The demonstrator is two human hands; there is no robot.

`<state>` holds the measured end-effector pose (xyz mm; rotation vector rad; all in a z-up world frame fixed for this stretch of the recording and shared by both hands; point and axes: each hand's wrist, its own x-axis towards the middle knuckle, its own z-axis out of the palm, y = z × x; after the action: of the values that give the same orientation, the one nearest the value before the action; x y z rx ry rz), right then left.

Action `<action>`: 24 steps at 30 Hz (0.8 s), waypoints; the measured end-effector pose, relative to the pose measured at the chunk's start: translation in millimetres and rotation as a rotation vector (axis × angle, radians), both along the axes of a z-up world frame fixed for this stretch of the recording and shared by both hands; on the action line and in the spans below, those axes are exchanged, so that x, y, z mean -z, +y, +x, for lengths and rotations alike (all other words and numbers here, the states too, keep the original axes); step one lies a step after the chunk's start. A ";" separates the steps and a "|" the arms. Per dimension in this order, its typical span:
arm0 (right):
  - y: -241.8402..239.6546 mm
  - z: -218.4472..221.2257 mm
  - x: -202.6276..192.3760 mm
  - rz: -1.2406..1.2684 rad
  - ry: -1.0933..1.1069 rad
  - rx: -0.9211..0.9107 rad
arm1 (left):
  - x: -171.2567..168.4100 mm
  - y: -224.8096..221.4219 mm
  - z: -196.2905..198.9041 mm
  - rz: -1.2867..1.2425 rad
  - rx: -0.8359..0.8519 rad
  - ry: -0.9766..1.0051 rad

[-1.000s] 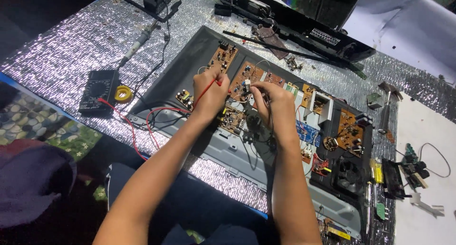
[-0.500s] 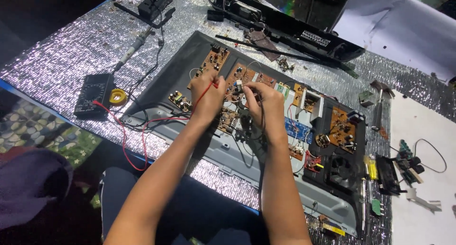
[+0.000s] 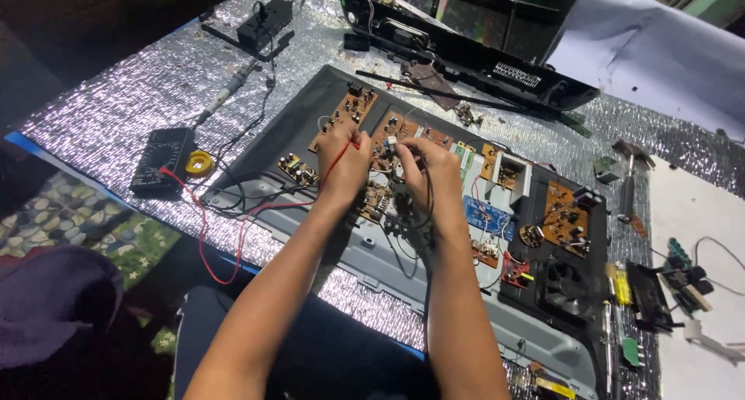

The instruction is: Testing and manipulating wires on a circuit board during an electronics repair task using a multimeter.

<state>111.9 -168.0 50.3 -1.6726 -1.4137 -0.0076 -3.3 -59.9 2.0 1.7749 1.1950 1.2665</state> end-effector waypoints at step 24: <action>0.9 0.4 1.9 0.036 -0.029 0.025 | -5.5 -6.9 -2.7 0.078 -0.033 -0.092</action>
<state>112.2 -167.1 48.4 -1.6668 -1.4056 -0.0710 -6.0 -66.8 7.5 1.7386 1.1422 1.4159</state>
